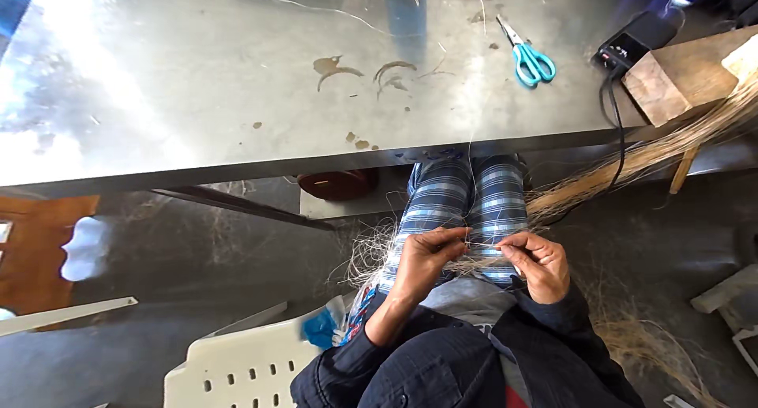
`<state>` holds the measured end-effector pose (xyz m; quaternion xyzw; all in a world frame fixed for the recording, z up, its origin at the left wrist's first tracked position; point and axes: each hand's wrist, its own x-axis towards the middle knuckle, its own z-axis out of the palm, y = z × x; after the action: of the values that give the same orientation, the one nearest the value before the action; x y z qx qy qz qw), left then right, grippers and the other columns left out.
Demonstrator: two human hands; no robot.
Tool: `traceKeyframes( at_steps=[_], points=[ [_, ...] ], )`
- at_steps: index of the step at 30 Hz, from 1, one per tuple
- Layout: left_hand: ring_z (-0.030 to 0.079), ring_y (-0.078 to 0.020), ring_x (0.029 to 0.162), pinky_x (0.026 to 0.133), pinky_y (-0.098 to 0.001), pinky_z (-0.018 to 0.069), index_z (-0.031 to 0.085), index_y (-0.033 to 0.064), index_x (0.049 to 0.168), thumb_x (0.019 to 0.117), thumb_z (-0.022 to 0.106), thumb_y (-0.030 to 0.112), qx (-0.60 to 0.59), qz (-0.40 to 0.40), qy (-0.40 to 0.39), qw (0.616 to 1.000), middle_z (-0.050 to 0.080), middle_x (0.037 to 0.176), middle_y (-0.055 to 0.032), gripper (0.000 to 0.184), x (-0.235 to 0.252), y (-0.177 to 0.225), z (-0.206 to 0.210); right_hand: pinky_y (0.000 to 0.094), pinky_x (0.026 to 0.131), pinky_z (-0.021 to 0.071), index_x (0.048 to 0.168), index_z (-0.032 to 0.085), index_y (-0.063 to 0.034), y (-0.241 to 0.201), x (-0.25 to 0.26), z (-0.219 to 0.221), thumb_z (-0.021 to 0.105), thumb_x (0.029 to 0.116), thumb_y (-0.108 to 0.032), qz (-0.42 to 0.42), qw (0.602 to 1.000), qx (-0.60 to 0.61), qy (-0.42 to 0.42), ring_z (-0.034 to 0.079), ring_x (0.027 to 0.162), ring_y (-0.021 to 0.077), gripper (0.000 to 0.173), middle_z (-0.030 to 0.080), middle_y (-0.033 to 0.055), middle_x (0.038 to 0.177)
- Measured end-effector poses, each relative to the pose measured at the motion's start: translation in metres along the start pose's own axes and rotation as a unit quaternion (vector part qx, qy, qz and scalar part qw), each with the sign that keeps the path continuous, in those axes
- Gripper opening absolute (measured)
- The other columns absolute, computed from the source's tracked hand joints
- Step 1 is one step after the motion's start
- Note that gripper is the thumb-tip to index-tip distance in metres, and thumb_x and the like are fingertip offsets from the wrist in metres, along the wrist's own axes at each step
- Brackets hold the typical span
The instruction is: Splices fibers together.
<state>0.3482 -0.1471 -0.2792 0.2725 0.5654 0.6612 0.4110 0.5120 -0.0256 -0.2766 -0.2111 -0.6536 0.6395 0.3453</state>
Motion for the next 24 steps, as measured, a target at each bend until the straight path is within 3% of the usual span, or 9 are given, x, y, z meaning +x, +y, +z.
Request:
traceKeyframes(
  at_steps=[5, 14, 24],
  points=[
    [0.068, -0.0030, 0.074, 0.074, -0.0214, 0.0586, 0.076, -0.0002, 0.105, 0.0889, 0.065, -0.008, -0.003, 0.016, 0.029, 0.999, 0.074, 0.084, 0.0025, 0.021, 0.001, -0.002, 0.001, 0.0117, 0.074, 0.0527, 0.093, 0.073, 0.0043, 0.005, -0.005, -0.003, 0.064, 0.0958, -0.004, -0.098, 0.987, -0.034, -0.120, 0.063, 0.078, -0.0053, 0.013, 0.073, 0.0014, 0.085],
    [0.068, -0.0037, 0.073, 0.072, -0.0217, 0.0584, 0.076, 0.0003, 0.103, 0.0883, 0.066, -0.007, -0.003, 0.048, 0.056, 0.997, 0.073, 0.083, 0.0021, 0.020, 0.001, -0.011, 0.009, 0.0117, 0.073, 0.0514, 0.093, 0.073, 0.0055, 0.008, -0.004, -0.001, 0.064, 0.0963, -0.004, -0.137, 0.978, -0.021, -0.159, 0.061, 0.075, -0.0033, 0.014, 0.069, 0.0048, 0.079],
    [0.068, -0.0050, 0.072, 0.073, -0.0218, 0.0582, 0.074, -0.0014, 0.109, 0.0913, 0.056, -0.012, -0.118, -0.034, 0.092, 0.988, 0.074, 0.082, 0.0001, 0.028, 0.003, -0.003, 0.007, 0.0114, 0.074, 0.0514, 0.094, 0.073, 0.0067, 0.013, -0.003, 0.002, 0.064, 0.0951, -0.002, -0.130, 0.979, -0.011, -0.159, 0.061, 0.075, -0.0040, 0.013, 0.071, 0.0048, 0.080]
  ],
)
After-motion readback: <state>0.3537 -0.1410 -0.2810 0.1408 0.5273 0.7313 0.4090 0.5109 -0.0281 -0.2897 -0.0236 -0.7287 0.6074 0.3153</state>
